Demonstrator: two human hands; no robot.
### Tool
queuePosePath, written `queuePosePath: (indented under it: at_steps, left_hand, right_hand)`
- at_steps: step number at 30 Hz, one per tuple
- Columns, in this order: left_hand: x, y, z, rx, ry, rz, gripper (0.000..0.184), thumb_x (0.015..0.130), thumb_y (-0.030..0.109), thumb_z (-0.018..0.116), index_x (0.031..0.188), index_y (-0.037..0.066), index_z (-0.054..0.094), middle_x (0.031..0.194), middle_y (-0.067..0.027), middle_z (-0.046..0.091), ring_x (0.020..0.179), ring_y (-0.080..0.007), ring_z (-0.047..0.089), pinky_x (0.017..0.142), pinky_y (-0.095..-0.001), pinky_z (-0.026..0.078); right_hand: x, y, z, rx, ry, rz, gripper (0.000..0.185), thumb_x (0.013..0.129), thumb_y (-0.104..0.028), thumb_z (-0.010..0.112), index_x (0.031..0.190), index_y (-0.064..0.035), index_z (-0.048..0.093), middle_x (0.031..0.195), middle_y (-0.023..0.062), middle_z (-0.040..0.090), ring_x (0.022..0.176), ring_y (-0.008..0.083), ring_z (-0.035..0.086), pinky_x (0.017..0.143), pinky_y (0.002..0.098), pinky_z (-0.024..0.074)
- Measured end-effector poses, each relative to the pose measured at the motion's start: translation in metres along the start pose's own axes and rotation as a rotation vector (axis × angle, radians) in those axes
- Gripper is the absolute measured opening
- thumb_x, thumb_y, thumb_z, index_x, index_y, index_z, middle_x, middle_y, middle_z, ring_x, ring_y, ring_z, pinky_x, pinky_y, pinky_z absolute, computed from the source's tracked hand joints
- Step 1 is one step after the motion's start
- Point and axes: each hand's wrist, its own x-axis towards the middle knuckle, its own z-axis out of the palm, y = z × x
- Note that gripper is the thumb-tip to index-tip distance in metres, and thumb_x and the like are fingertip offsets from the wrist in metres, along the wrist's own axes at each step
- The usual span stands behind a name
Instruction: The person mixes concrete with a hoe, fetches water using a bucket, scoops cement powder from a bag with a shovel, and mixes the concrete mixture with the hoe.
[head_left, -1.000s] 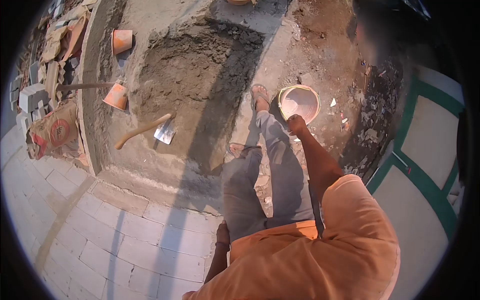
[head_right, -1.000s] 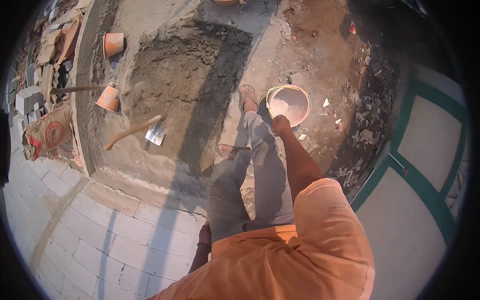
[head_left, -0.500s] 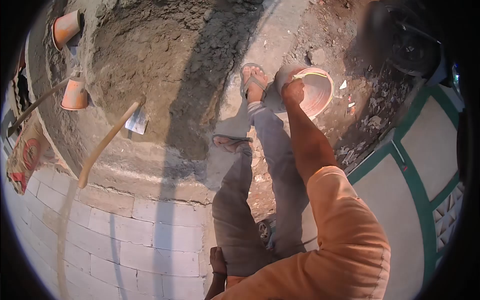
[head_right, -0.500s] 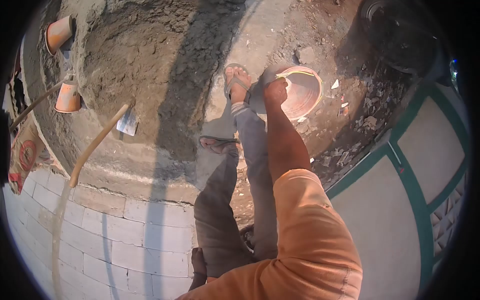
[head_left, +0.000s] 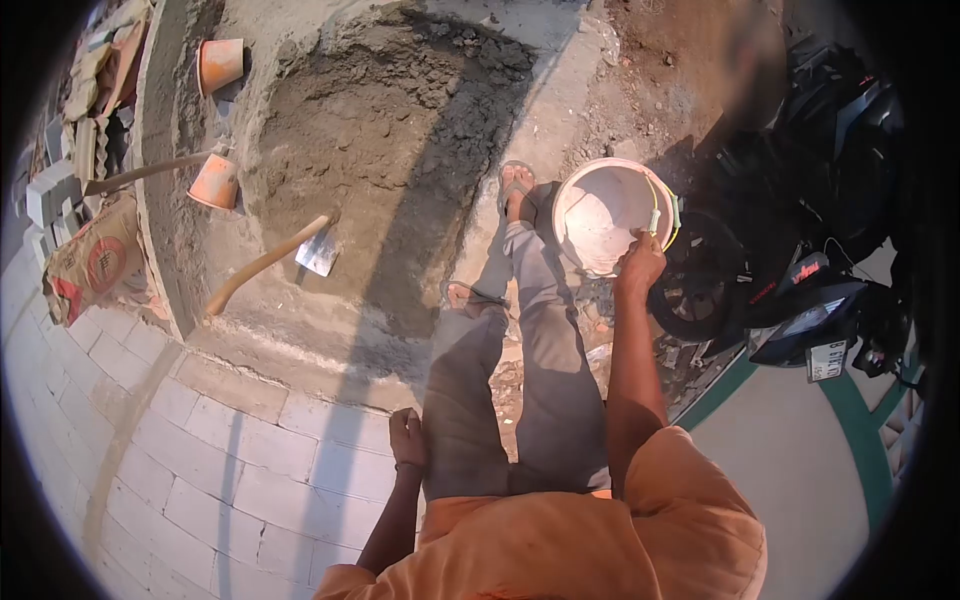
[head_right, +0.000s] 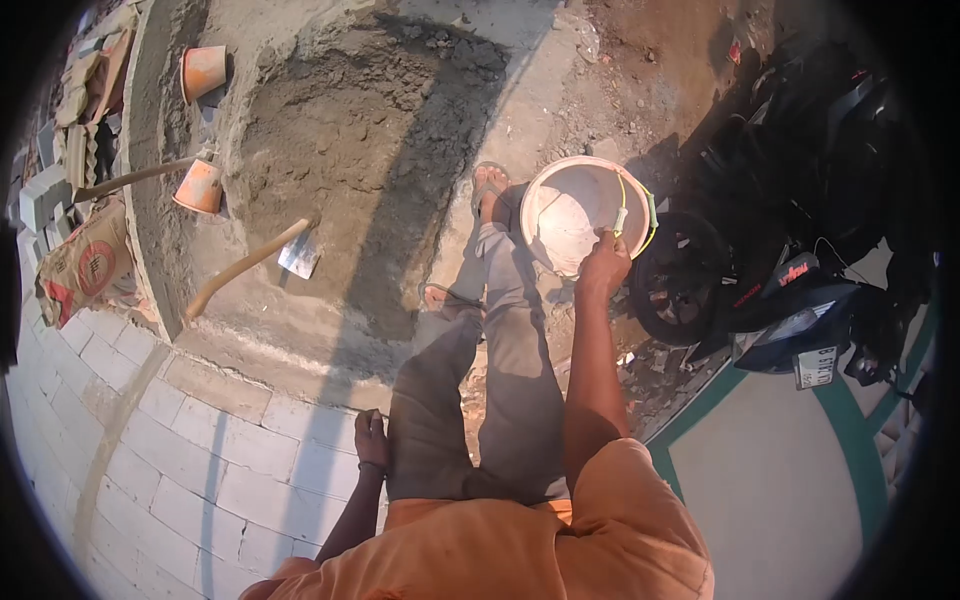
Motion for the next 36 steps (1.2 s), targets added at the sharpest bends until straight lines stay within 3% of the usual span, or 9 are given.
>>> queuePosePath:
  at_steps: [4,8,11,14,17,20,28,31,36]
  left_hand:
    - [0.089,0.1,0.029,-0.12,-0.03,0.349,0.027,0.094,0.026,0.053,0.095,0.001,0.062,0.088,-0.0123,0.061,0.082,-0.0219,0.058,0.075,-0.0342,0.045]
    - [0.164,0.273,0.064,-0.173,-0.179,0.791,0.021,0.087,0.022,0.06,0.093,0.002,0.063,0.097,-0.0191,0.062,0.089,-0.0361,0.06,0.077,-0.0416,0.048]
    - [0.197,0.371,0.095,-0.152,-0.099,1.064,0.021,0.084,0.023,0.062,0.089,0.003,0.063,0.093,-0.0175,0.064,0.088,-0.0336,0.061,0.078,-0.0395,0.047]
    - [0.196,0.418,0.094,0.111,-0.42,0.911,0.028,0.086,0.027,0.062,0.101,0.004,0.066,0.089,-0.0136,0.065,0.08,-0.023,0.062,0.075,-0.0347,0.049]
    - [0.206,0.402,0.107,-0.133,-0.437,0.827,0.033,0.085,0.033,0.064,0.101,0.004,0.065,0.084,-0.0115,0.065,0.077,-0.0196,0.061,0.074,-0.0338,0.048]
    - [0.212,0.378,0.097,-0.259,-0.377,0.635,0.036,0.084,0.039,0.068,0.088,0.003,0.063,0.079,-0.005,0.064,0.074,-0.0114,0.057,0.069,-0.0293,0.046]
    - [0.241,0.294,0.055,-0.831,-0.705,0.233,0.025,0.084,0.029,0.074,0.073,0.009,0.061,0.069,0.0041,0.059,0.061,-0.0026,0.049,0.053,-0.0226,0.04]
    - [0.231,0.274,0.039,-0.923,-0.554,0.155,0.024,0.085,0.027,0.073,0.075,0.009,0.061,0.071,0.0041,0.059,0.062,-0.0027,0.049,0.054,-0.0224,0.04]
    - [0.23,0.246,0.073,-1.038,-0.212,0.169,0.032,0.082,0.033,0.075,0.077,0.005,0.061,0.07,0.0017,0.058,0.067,-0.0057,0.05,0.06,-0.0247,0.043]
  right_hand:
    - [-0.064,-0.044,-0.038,0.148,-0.145,-0.022,0.033,0.093,-0.029,0.053,0.075,-0.0016,0.059,0.052,-0.0054,0.034,0.043,0.0051,0.031,0.043,0.0251,0.0269]
    - [-0.102,-0.05,-0.068,0.184,-0.237,-0.127,0.038,0.093,-0.032,0.051,0.071,-0.0022,0.056,0.052,-0.0048,0.036,0.043,0.0063,0.031,0.044,0.026,0.0268]
    - [-0.12,-0.054,-0.075,0.073,-0.286,-0.279,0.041,0.094,-0.033,0.05,0.067,-0.002,0.055,0.052,-0.0029,0.039,0.044,0.0092,0.036,0.044,0.0287,0.0285]
    - [-0.121,-0.06,-0.077,-0.134,-0.311,-0.482,0.043,0.093,-0.031,0.05,0.063,-0.0003,0.052,0.052,0.0012,0.042,0.045,0.0125,0.04,0.045,0.0312,0.0303]
    - [-0.112,-0.071,-0.075,-0.258,-0.442,-0.583,0.044,0.091,-0.029,0.05,0.06,0.0014,0.049,0.051,0.0088,0.044,0.044,0.0181,0.044,0.046,0.034,0.0325]
    - [-0.102,-0.08,-0.067,-0.327,-0.57,-0.673,0.052,0.094,-0.039,0.049,0.058,-0.0014,0.049,0.049,0.004,0.044,0.042,0.0136,0.044,0.042,0.0305,0.0312]
    - [-0.077,-0.133,-0.034,-0.509,-1.011,-0.762,0.05,0.089,-0.035,0.058,0.055,-0.0022,0.044,0.047,0.0063,0.041,0.043,0.017,0.041,0.044,0.0336,0.0311]
    - [-0.089,-0.157,-0.01,-0.626,-1.217,-0.862,0.044,0.086,-0.031,0.06,0.058,-0.0018,0.044,0.047,0.0108,0.035,0.042,0.0211,0.041,0.045,0.0368,0.032]
    - [-0.092,-0.16,0.028,-0.711,-1.258,-0.583,0.038,0.086,-0.03,0.061,0.064,0.0011,0.056,0.049,0.0094,0.048,0.044,0.019,0.048,0.046,0.0339,0.0375]
